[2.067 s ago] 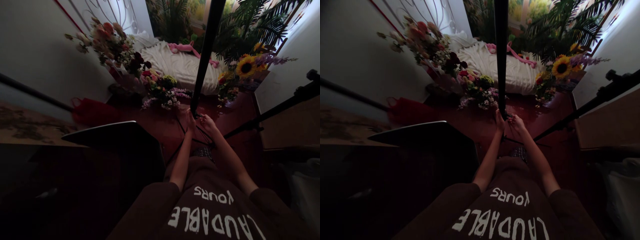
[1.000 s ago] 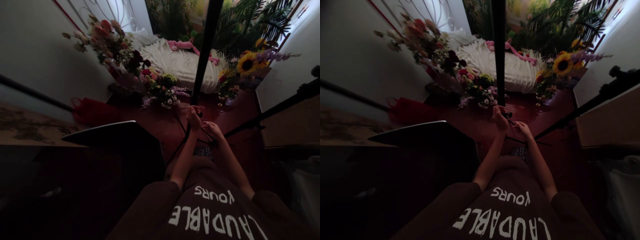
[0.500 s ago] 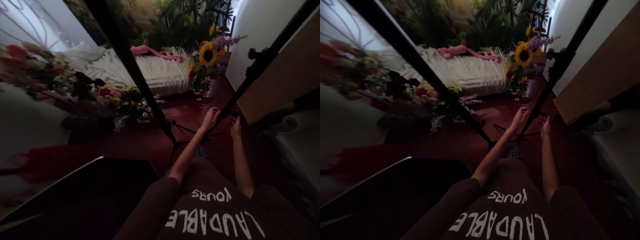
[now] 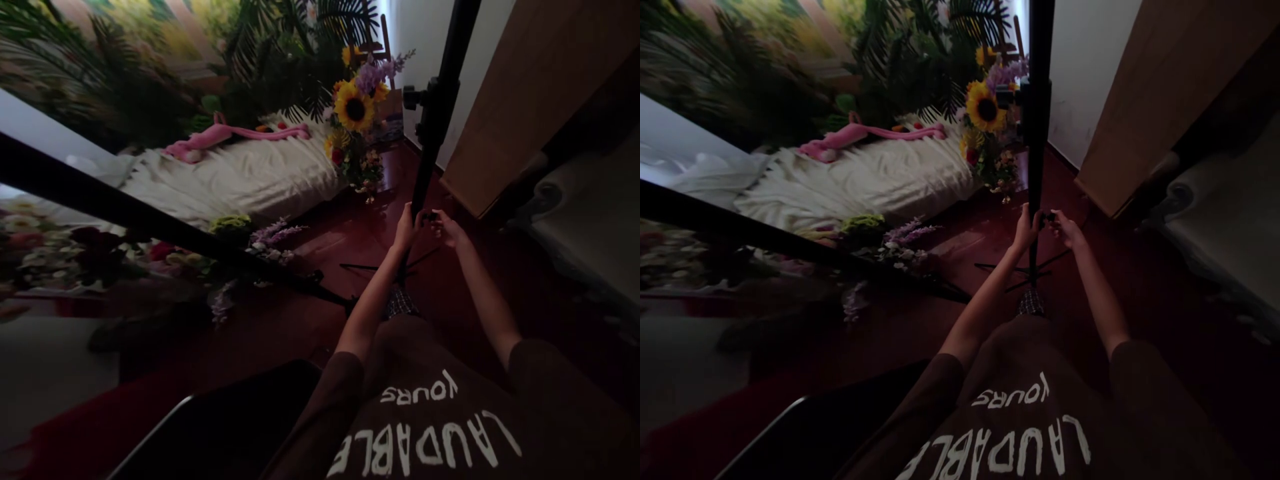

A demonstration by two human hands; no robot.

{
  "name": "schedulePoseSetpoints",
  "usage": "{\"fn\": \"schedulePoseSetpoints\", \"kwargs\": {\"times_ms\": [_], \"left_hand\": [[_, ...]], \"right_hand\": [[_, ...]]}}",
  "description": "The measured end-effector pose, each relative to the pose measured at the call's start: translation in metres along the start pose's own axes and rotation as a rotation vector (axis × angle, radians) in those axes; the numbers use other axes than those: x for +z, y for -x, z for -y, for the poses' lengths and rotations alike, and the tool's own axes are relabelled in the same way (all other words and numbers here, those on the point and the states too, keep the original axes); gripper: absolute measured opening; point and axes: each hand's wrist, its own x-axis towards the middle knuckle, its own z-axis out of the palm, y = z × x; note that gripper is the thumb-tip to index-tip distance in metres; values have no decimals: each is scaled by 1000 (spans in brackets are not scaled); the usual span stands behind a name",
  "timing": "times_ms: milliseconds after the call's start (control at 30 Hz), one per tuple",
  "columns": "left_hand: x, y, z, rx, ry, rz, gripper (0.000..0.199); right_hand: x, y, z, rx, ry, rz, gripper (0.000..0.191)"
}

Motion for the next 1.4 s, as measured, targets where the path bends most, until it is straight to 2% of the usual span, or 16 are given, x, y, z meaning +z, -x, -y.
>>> {"fn": "schedulePoseSetpoints", "kwargs": {"times_ms": [100, 233, 300, 433, 533, 600, 700, 800, 867, 967, 1100, 1233, 1400], "left_hand": [[1, 0, -1, 9, 23, -1, 30], [2, -1, -2, 19, 20, -16, 28], [3, 0, -1, 12, 15, -21, 28], [4, 0, 3, -2, 30, -7, 29], [3, 0, 1, -6, 57, 23, 29], [2, 1, -2, -3, 57, 22, 30], [0, 2, -7, -3, 51, 18, 30], [-1, 2, -9, -17, 57, 33, 32], [0, 2, -8, -26, 54, 29, 33], [1, 1, -5, -38, 42, 20, 33], [1, 0, -3, -71, 50, 78, 34], [1, 0, -4, -81, 68, 85, 35], [1, -2, 1, -41, 62, 87, 41]], "right_hand": [[-10, -5, 7, -28, 82, 47, 22], [-19, -6, 15, -83, 243, 100, 16], [-21, -2, 15, -198, 324, 111, 14], [-17, 14, 11, -590, 466, 75, 8], [-9, 30, 17, -817, 610, 22, 13], [-1, 41, 29, -937, 677, -28, 20], [20, 57, 58, -1177, 698, -98, 44], [52, 67, 89, -1395, 761, -138, 74], [74, 72, 105, -1444, 865, -172, 86], [97, 76, 118, -1486, 978, -286, 81], [101, 69, 118, -1486, 1058, -292, 72], [90, 49, 100, -1454, 994, -260, 69], [80, 27, 54, -1330, 950, -264, 61]]}}
